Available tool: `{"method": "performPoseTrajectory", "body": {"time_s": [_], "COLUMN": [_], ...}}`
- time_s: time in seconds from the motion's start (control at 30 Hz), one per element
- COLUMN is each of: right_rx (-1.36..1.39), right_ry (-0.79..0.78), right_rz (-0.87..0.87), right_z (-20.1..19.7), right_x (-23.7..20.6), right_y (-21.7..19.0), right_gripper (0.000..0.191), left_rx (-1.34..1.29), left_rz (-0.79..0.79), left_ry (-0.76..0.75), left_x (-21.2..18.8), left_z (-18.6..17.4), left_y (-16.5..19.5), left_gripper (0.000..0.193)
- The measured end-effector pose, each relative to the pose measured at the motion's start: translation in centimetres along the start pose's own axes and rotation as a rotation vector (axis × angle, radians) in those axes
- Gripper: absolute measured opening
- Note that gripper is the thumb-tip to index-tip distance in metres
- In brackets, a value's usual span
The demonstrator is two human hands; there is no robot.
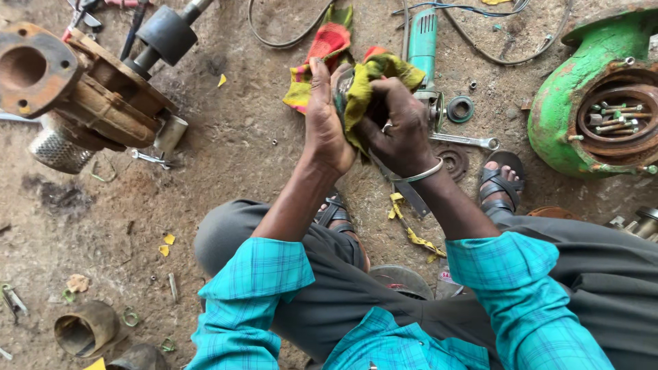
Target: The person sits on the ground and uses a metal file to smooth the edges of a circular metal part. They then wipe the part with a cloth. Another person is visible working on a separate green pump component nearby.
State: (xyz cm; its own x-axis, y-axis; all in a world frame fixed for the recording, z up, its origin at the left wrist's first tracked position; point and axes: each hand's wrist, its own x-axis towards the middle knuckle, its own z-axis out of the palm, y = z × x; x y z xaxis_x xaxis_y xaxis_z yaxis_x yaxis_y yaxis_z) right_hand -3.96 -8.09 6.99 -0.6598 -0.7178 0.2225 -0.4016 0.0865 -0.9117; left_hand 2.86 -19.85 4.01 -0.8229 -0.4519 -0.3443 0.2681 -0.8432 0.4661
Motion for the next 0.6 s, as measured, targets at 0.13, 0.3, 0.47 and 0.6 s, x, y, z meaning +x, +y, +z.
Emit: {"method": "performPoseTrajectory", "body": {"time_s": [0.13, 0.3, 0.47, 0.6], "right_rx": [-0.280, -0.342, -0.261, -0.170], "right_ry": [0.068, 0.074, 0.097, 0.103], "right_rz": [-0.247, -0.353, -0.402, -0.336], "right_z": [0.4, 1.4, 2.2, 2.2], "right_x": [-1.0, -1.1, -1.6, -2.1], "right_y": [1.1, 2.3, 3.3, 3.9], "right_gripper": [0.030, 0.026, 0.024, 0.021], "left_rx": [-0.022, -0.059, -0.009, 0.112], "left_rz": [0.021, -0.072, 0.101, 0.174], "left_ry": [-0.036, 0.118, 0.042, -0.005], "left_x": [0.1, 0.3, -0.7, -1.8], "left_z": [0.1, -0.2, -0.3, -0.3], "left_y": [-0.2, 0.8, -0.8, -2.2], "left_gripper": [0.076, 0.073, 0.051, 0.047]}}
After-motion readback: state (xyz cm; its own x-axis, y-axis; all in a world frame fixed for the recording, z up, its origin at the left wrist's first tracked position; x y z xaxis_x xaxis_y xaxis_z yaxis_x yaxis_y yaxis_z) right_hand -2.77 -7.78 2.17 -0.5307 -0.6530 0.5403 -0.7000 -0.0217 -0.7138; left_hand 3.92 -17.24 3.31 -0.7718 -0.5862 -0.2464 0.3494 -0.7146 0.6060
